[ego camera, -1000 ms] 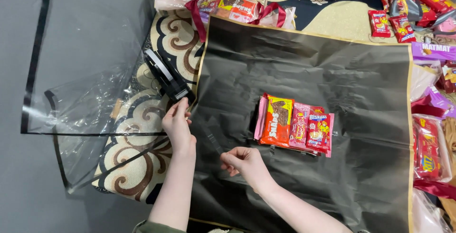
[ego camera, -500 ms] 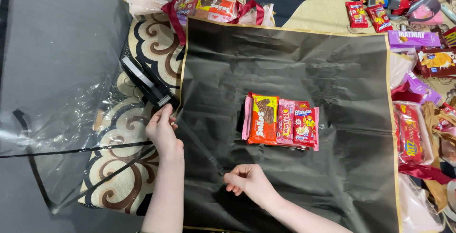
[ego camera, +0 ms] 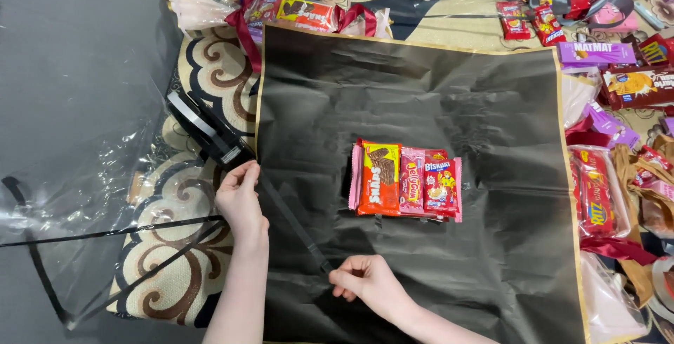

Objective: A person is arranging various snack packets on a piece of black wrapping paper and folding the paper to create a gift arrangement, using a stapler to secure the folds.

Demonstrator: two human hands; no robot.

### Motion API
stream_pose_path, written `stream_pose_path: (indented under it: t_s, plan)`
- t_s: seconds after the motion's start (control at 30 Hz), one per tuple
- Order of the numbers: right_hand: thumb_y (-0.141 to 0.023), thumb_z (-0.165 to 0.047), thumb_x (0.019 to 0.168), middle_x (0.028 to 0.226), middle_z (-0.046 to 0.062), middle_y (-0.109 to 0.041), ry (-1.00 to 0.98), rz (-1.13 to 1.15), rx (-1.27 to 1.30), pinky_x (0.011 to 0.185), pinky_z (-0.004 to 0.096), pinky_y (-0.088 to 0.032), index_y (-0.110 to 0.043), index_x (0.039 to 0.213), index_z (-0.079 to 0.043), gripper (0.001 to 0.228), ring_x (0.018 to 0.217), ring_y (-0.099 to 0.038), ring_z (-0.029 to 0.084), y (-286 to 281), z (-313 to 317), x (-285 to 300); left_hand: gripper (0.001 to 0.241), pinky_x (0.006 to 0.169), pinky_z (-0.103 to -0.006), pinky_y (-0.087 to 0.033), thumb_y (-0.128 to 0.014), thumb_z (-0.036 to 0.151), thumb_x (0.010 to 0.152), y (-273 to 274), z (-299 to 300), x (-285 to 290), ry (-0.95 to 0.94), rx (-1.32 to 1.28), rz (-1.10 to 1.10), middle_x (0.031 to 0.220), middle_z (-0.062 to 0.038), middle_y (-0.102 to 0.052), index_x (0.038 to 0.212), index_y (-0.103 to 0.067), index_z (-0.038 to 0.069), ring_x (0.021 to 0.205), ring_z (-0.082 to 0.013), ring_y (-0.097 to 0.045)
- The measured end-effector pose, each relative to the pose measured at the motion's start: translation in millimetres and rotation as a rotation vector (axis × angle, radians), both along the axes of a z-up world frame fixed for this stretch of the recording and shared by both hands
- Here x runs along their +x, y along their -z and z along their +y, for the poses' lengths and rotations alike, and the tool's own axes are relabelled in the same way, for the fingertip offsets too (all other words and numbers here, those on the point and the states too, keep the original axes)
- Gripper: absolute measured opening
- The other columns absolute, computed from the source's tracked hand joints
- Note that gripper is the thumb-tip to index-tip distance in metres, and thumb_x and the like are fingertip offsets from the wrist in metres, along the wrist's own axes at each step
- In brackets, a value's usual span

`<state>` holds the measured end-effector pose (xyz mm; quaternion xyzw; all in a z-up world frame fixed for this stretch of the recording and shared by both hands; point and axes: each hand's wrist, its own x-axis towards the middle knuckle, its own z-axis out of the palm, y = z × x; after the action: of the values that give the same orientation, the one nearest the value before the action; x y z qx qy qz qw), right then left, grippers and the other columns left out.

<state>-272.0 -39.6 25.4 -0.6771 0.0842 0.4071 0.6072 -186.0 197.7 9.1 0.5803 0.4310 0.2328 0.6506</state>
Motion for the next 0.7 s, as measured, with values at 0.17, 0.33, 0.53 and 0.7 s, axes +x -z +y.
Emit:
stream_pose_path:
  t_s: [0.17,0.33,0.53,0.7]
  plan:
    - [-0.080,-0.008,0.087,0.066,0.014,-0.079,0.246,-0.036,-0.005,0.060,0.026,-0.054,-0.079,0.075,0.003,0.017,0.055,-0.063,0.015,-1.8,-44.8,-15.9,0.013,0.089,-0.0211,-0.057,-0.075,0.002,0.084,-61.3,-52.3,34.7,0.319,-0.033,-0.173,0.096,-0.006,-0.078,0.097,-0.078,0.004,0.093,-0.0113,-0.071]
    - [-0.079,-0.003,0.085,0.064,0.019,-0.079,0.587,-0.200,-0.047,0.059,0.030,-0.052,-0.082,0.077,0.009,0.015,0.052,-0.061,0.020,10.0,-77.6,-29.2,0.015,0.081,-0.0229,-0.057,-0.078,0.002,0.077,-38.0,-124.5,118.2,0.781,-0.128,-0.244,0.093,-0.008,-0.080,0.092,-0.079,0.001,0.087,-0.0118,-0.072]
    - [-0.074,-0.002,0.089,0.066,0.023,-0.073,0.896,-0.240,0.019,0.054,0.033,-0.049,-0.076,0.081,0.013,0.017,0.053,-0.057,0.022,0.8,-76.3,-16.1,0.012,0.080,-0.0261,-0.054,-0.083,0.009,0.072,-14.0,-165.0,183.7,1.120,0.053,0.050,0.082,-0.005,-0.080,0.083,-0.081,0.009,0.078,-0.0133,-0.072]
    - [-0.075,-0.006,0.089,0.069,0.023,-0.075,0.863,-0.166,0.000,0.057,0.031,-0.051,-0.078,0.086,0.012,0.019,0.056,-0.058,0.020,4.3,-71.9,-5.6,0.006,0.078,-0.0262,-0.050,-0.083,0.013,0.073,6.5,-161.9,199.2,1.228,0.135,0.143,0.076,0.000,-0.077,0.078,-0.079,0.013,0.075,-0.0098,-0.066]
